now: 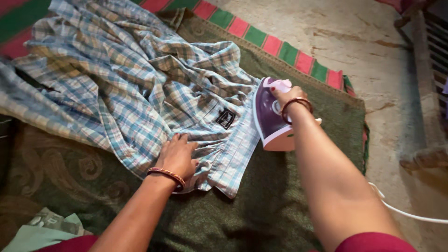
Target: The person irons a pair of dark green pants and a plaid shirt on a patterned mat on the floor. They smooth the fabric with their hands and use a purple and white iron to press the garments.
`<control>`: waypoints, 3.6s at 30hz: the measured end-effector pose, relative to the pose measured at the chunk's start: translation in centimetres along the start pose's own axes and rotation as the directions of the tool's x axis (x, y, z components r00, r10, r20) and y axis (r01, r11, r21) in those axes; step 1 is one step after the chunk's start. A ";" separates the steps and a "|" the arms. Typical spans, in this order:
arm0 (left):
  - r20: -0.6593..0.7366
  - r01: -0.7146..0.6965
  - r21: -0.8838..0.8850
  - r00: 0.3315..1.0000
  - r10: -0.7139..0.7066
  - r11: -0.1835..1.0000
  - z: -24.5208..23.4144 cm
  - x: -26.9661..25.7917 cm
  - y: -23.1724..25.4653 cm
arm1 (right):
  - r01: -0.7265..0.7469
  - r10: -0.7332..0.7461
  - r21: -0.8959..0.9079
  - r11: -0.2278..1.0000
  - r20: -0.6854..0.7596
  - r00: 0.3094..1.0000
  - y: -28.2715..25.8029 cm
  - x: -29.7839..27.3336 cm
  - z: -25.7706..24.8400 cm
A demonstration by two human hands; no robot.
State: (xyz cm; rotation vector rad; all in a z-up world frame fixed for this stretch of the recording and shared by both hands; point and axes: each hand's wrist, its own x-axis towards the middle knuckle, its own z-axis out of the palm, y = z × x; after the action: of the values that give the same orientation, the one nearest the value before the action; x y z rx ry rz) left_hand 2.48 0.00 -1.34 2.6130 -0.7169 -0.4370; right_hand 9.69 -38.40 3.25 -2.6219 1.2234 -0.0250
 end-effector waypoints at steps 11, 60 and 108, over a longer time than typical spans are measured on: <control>0.133 -0.010 0.128 0.991 -0.007 0.992 1.7 1.0 -0.7 | -0.006 0.005 0.006 1.000 0.135 0.991 1.9 0.7 1.9; -0.306 -0.096 -0.428 0.951 -0.043 0.899 -2.1 0.9 1.3 | -0.015 -0.002 0.124 0.992 0.130 0.991 -2.2 0.2 -1.1; 0.317 -0.009 0.049 0.948 -0.007 0.999 1.1 0.8 -1.8 | 0.577 -0.485 -0.142 0.804 0.404 0.775 4.2 -23.2 -5.0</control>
State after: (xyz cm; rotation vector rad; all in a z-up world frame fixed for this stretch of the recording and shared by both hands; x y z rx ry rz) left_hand 3.46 0.68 -3.28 2.6166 -0.8387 -0.8639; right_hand -9.09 -24.54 9.21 -2.9362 0.3451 0.5126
